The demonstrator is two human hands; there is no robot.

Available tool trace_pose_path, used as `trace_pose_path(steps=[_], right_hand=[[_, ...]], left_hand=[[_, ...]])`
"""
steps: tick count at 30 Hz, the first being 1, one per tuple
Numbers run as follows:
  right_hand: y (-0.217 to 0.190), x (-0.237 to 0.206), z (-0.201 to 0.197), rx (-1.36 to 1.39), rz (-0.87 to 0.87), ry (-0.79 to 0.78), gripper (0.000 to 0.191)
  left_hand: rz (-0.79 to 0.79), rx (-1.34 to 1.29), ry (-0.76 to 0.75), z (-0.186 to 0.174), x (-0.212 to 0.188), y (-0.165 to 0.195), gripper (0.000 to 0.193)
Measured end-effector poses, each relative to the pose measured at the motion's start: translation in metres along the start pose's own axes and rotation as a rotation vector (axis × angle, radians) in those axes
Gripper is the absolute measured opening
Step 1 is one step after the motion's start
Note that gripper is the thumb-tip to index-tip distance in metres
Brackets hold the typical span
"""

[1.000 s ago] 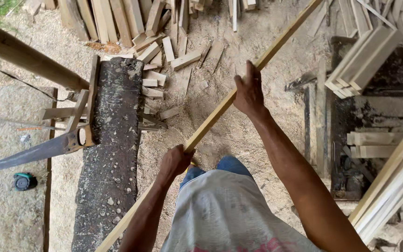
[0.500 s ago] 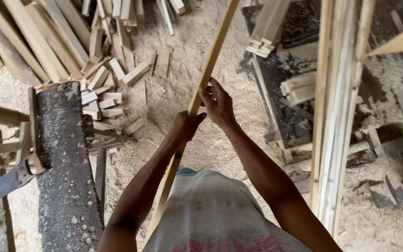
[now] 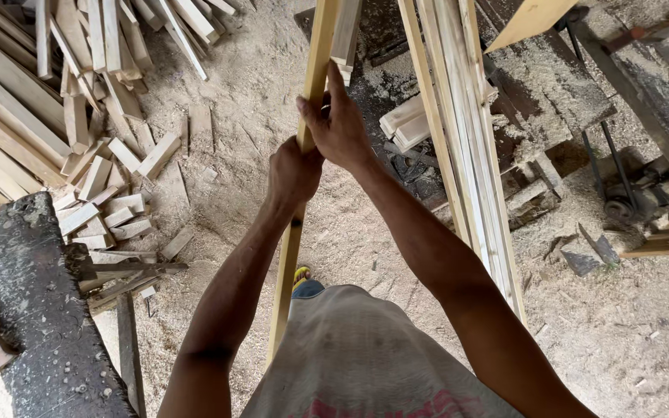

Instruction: The person feeds thin wooden strips along a work bench and smooths them with an electric planer, steadying each strip with the other hand. They pick additional strips from a pile, saw one strip to length with a hand saw, and continue planing the strips along the bench.

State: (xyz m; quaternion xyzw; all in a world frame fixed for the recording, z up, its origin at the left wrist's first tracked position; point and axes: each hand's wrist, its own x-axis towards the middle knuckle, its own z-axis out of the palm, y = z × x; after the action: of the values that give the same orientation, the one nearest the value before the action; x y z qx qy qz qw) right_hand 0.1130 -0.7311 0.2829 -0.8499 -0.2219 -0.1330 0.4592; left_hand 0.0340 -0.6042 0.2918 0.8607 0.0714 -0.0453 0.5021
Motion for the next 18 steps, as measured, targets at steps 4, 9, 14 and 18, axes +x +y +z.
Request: trace_pose_path(steps=[4, 9, 14, 18], right_hand=[[0.005, 0.021, -0.015, -0.142, -0.049, 0.081, 0.089], [0.02, 0.04, -0.017, -0.162, -0.113, 0.095, 0.085], [0.049, 0.058, -0.023, -0.159, -0.049, 0.128, 0.086], [0.059, 0.063, -0.032, -0.306, -0.208, 0.256, 0.083]], left_hand=[[0.121, -0.026, 0.071, 0.002, 0.025, 0.015, 0.031], [0.282, -0.062, 0.105, 0.007, 0.058, 0.011, 0.027], [0.551, -0.04, 0.056, 0.036, 0.101, 0.002, 0.039], [0.607, -0.111, 0.029, 0.056, 0.125, 0.002, 0.037]])
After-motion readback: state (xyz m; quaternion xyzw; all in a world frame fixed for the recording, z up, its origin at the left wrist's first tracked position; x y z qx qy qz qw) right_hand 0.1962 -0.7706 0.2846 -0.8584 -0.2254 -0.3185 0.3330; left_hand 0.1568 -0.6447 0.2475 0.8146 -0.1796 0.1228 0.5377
